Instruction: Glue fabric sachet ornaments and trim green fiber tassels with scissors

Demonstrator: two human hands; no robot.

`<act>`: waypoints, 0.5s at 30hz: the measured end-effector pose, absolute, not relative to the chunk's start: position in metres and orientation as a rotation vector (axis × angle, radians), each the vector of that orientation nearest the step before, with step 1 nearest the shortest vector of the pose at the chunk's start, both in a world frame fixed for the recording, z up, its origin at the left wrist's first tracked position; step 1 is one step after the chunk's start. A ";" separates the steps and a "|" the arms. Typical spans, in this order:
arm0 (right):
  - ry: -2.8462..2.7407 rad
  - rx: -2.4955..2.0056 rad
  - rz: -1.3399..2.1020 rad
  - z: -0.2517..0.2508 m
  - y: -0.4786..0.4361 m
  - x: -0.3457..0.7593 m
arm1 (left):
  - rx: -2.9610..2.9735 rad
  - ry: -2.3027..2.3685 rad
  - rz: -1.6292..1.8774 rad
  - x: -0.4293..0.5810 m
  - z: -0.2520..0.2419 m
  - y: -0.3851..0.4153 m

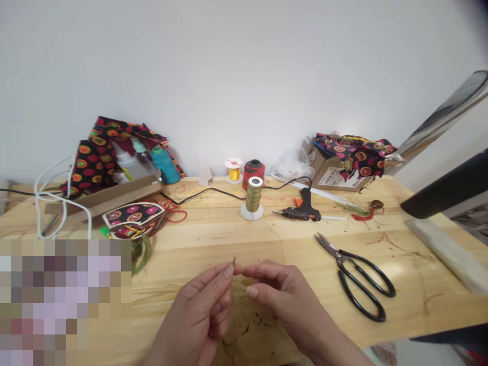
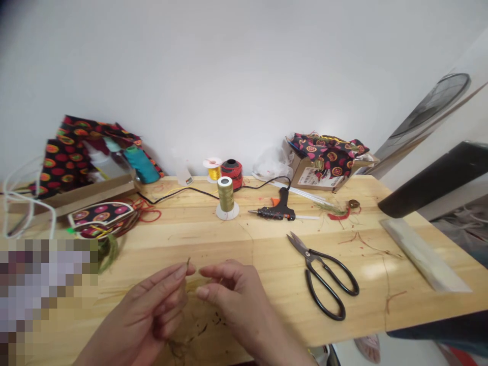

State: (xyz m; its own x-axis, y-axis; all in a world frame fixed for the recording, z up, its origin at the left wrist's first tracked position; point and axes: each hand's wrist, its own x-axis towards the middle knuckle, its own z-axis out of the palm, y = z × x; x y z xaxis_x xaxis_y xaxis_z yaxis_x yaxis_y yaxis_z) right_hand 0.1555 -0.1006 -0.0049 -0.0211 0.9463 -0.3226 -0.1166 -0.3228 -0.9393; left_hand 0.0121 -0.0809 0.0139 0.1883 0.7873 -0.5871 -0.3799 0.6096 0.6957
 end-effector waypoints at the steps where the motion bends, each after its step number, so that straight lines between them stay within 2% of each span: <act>1: -0.942 -1.333 1.511 -0.005 -0.099 0.155 | 0.447 1.094 0.857 0.011 0.013 -0.081; 7: -0.958 -1.367 1.420 0.000 -0.097 0.157 | 0.462 1.139 0.864 0.010 0.012 -0.083; 15: -1.194 -1.286 1.134 0.014 -0.103 0.160 | 0.564 1.202 0.839 0.013 0.014 -0.082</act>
State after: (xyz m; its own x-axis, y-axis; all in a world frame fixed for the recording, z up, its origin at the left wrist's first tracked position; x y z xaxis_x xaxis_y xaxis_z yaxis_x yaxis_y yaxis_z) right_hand 0.1602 -0.1032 0.0144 0.0708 0.9975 -0.0032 0.0543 -0.0070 -0.9985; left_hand 0.0128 -0.0818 0.0141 0.1292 0.8089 -0.5736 -0.2591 0.5858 0.7679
